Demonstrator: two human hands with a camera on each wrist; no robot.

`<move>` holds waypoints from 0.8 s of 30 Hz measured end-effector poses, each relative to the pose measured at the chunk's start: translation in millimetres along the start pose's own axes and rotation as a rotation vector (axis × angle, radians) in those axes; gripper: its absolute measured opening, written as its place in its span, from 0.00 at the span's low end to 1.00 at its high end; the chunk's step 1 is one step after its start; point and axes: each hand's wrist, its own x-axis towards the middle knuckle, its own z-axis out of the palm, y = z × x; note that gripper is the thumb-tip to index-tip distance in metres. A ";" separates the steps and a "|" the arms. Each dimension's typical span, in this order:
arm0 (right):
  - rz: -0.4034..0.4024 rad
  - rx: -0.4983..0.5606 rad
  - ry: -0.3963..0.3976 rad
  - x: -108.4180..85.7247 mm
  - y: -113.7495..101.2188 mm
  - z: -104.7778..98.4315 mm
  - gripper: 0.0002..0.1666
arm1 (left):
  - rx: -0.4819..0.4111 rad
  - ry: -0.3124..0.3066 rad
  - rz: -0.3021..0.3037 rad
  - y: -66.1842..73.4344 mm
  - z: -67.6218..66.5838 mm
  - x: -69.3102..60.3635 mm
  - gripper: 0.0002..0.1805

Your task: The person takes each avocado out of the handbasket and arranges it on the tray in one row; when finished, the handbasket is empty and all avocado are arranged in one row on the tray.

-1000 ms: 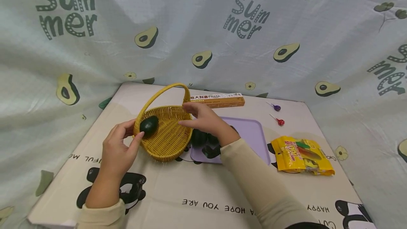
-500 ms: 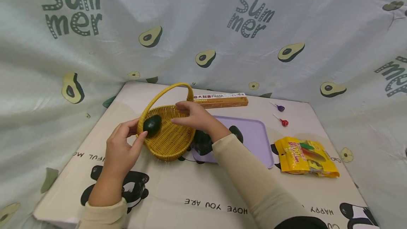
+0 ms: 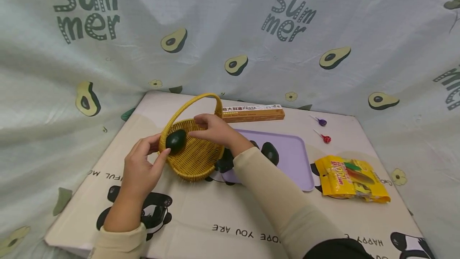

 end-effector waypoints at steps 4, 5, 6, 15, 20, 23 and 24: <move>-0.001 -0.019 0.004 6.0 0.3 3.4 0.45 | -0.009 -0.001 -0.005 0.3 -0.3 0.0 0.25; 0.002 -0.020 0.006 7.2 0.4 4.2 0.45 | -0.011 -0.002 -0.005 0.5 -0.4 0.1 0.25; 0.004 -0.020 0.008 8.6 0.5 4.9 0.45 | -0.012 -0.004 -0.005 0.7 -0.4 0.1 0.26; 0.012 -0.004 -0.004 20.0 0.1 10.8 0.44 | 0.002 -0.010 0.007 -0.2 0.5 -0.6 0.26; 0.029 -0.041 -0.035 30.2 -2.3 18.6 0.41 | 0.007 -0.008 0.015 -2.1 -0.4 -0.6 0.26; 0.047 -0.060 -0.060 36.3 -3.3 24.2 0.41 | 0.003 -0.008 0.015 -2.2 -0.9 -0.6 0.27; 0.053 -0.064 -0.066 37.8 -3.6 26.0 0.41 | 0.002 -0.009 0.016 -2.2 -0.9 -0.6 0.27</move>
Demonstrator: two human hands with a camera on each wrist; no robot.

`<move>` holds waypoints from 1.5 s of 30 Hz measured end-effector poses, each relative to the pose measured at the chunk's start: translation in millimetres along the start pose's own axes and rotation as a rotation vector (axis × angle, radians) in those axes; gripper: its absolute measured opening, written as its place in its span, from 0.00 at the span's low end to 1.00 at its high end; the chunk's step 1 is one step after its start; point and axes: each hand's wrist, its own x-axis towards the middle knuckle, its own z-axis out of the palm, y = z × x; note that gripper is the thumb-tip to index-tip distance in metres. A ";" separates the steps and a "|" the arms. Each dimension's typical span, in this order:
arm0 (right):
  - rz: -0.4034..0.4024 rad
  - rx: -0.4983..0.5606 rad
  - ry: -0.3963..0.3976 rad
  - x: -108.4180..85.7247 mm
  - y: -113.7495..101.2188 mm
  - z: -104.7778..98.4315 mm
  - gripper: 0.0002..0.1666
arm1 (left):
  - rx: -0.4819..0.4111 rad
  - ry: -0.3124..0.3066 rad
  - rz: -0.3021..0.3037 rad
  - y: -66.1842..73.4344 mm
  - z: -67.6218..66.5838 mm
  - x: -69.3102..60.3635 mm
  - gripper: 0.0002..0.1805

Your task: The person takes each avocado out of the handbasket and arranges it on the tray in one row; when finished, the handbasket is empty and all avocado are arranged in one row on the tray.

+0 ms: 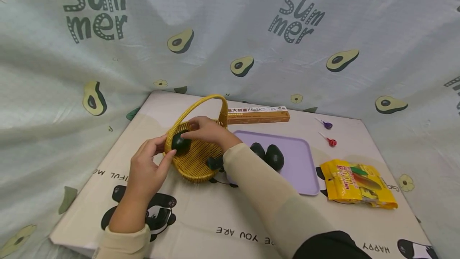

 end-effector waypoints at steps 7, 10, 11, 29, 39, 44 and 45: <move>0.074 0.029 0.005 8.6 -0.4 10.6 0.42 | -0.008 -0.016 0.004 -0.2 1.5 -0.7 0.26; 0.082 0.015 0.002 12.4 -0.8 14.2 0.42 | -0.001 -0.014 0.006 -1.1 1.3 -0.3 0.26; 0.080 0.009 -0.001 14.0 -0.9 15.5 0.42 | 0.001 -0.011 0.006 -1.5 1.0 -0.1 0.26; 0.083 0.014 0.001 25.9 4.9 33.6 0.36 | 0.003 -0.006 0.015 -4.2 -0.6 -0.7 0.26; 0.047 0.028 -0.034 26.7 4.2 37.2 0.35 | -0.007 0.000 0.020 -4.4 -0.8 -0.6 0.26; 0.040 0.025 -0.061 25.7 4.3 36.1 0.36 | -0.013 0.007 0.027 -3.6 -0.8 -0.5 0.26; 0.038 0.025 -0.062 25.3 4.5 35.7 0.36 | -0.010 0.005 0.027 -3.5 -1.0 -0.5 0.26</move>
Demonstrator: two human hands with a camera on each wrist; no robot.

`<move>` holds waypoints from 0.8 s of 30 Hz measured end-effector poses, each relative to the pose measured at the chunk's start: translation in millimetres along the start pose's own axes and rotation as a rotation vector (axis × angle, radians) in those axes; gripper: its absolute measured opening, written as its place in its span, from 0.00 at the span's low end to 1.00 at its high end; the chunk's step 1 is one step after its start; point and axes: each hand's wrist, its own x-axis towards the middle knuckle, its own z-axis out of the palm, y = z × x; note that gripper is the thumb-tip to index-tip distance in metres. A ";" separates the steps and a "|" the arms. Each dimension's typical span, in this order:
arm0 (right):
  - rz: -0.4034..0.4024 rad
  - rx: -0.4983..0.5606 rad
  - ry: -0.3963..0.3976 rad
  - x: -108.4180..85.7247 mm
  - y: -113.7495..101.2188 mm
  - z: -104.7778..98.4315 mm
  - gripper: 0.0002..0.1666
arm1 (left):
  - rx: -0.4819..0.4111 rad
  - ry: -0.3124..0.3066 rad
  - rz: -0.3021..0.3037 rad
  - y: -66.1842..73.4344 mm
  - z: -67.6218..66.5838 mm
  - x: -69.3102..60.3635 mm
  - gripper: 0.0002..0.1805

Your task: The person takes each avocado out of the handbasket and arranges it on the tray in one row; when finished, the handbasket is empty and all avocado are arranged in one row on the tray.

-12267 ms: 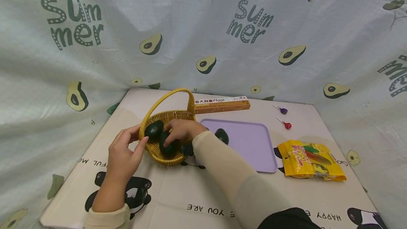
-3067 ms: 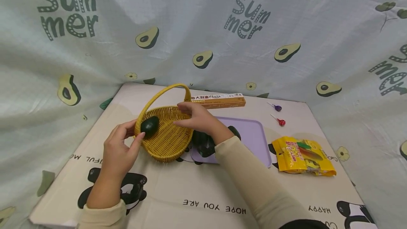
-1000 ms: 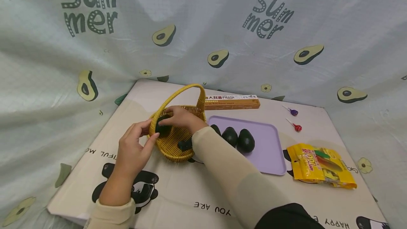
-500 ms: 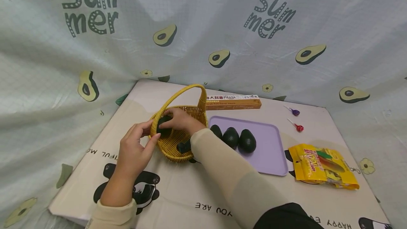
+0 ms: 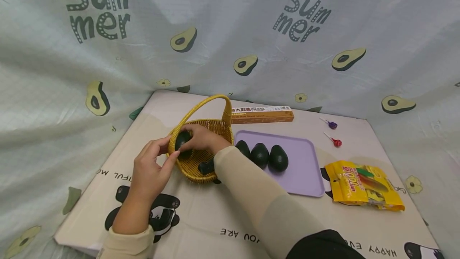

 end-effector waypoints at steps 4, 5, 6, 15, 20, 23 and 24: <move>0.002 -0.005 0.000 -2.2 -0.5 -2.8 0.37 | -0.006 0.001 0.006 -0.2 -0.3 0.3 0.26; 0.006 0.002 0.002 -3.2 -0.5 -3.8 0.37 | -0.006 0.000 0.005 -0.3 -0.3 0.4 0.27; 0.010 0.011 0.004 -4.1 -0.1 -4.8 0.38 | -0.006 -0.001 0.004 -0.2 -0.4 0.5 0.27; -0.030 0.031 0.050 -19.1 5.5 -21.9 0.47 | -0.009 -0.004 -0.001 -0.3 -0.3 1.3 0.26; -0.023 -0.012 0.085 -30.2 11.6 -32.3 0.48 | -0.003 -0.007 -0.006 0.2 0.2 2.2 0.26; -0.029 -0.007 0.096 -36.8 14.5 -37.3 0.48 | 0.001 -0.005 -0.009 0.9 0.3 2.4 0.26; -0.032 -0.002 0.098 -39.1 15.2 -38.9 0.48 | 0.002 -0.006 -0.010 1.2 0.4 2.5 0.26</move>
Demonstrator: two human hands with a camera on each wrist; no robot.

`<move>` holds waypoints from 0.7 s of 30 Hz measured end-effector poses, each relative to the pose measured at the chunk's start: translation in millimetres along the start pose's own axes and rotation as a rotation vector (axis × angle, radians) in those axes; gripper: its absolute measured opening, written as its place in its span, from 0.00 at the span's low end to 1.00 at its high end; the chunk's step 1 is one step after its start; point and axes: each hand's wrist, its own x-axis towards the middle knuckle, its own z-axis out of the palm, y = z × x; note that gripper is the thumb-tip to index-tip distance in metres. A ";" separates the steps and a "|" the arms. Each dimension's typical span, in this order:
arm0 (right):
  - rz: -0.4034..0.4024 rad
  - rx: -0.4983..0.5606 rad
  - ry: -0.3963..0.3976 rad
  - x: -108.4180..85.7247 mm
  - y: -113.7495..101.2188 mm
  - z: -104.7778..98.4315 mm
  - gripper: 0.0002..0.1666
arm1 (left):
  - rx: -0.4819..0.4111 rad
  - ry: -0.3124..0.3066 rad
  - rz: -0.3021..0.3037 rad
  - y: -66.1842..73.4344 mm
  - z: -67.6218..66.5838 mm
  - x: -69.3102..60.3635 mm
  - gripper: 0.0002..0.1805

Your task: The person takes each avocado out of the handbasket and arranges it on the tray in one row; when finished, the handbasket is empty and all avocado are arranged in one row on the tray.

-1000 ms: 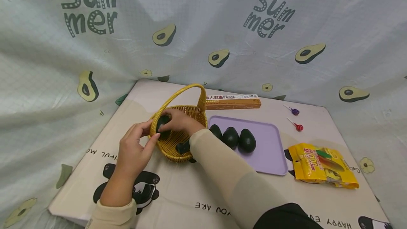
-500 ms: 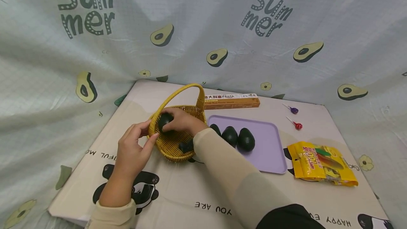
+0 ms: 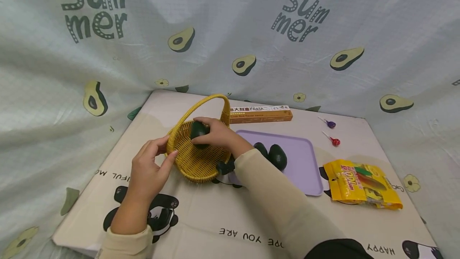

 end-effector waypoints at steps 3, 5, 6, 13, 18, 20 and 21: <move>0.005 0.017 0.011 -7.3 1.5 -5.6 0.49 | 0.000 -0.001 -0.003 0.6 -0.1 0.4 0.26; 0.006 0.020 0.022 -11.3 2.7 -8.9 0.48 | 0.001 0.002 -0.003 0.8 0.0 0.5 0.26; 0.006 0.019 0.028 -13.1 3.2 -10.4 0.48 | 0.001 0.003 -0.002 0.7 0.0 0.6 0.26; -0.026 0.015 0.045 -25.7 6.5 -20.7 0.42 | -0.006 0.010 0.008 -0.3 0.7 1.0 0.26; -0.014 -0.023 0.049 -37.0 9.5 -30.5 0.43 | -0.006 0.019 0.016 -0.9 1.4 0.9 0.26; -0.027 -0.034 0.061 -41.4 11.2 -34.7 0.43 | -0.006 0.023 0.020 -1.1 1.3 1.1 0.26; -0.037 -0.030 0.067 -43.5 12.1 -36.7 0.42 | -0.008 0.025 0.022 -1.2 1.2 1.0 0.26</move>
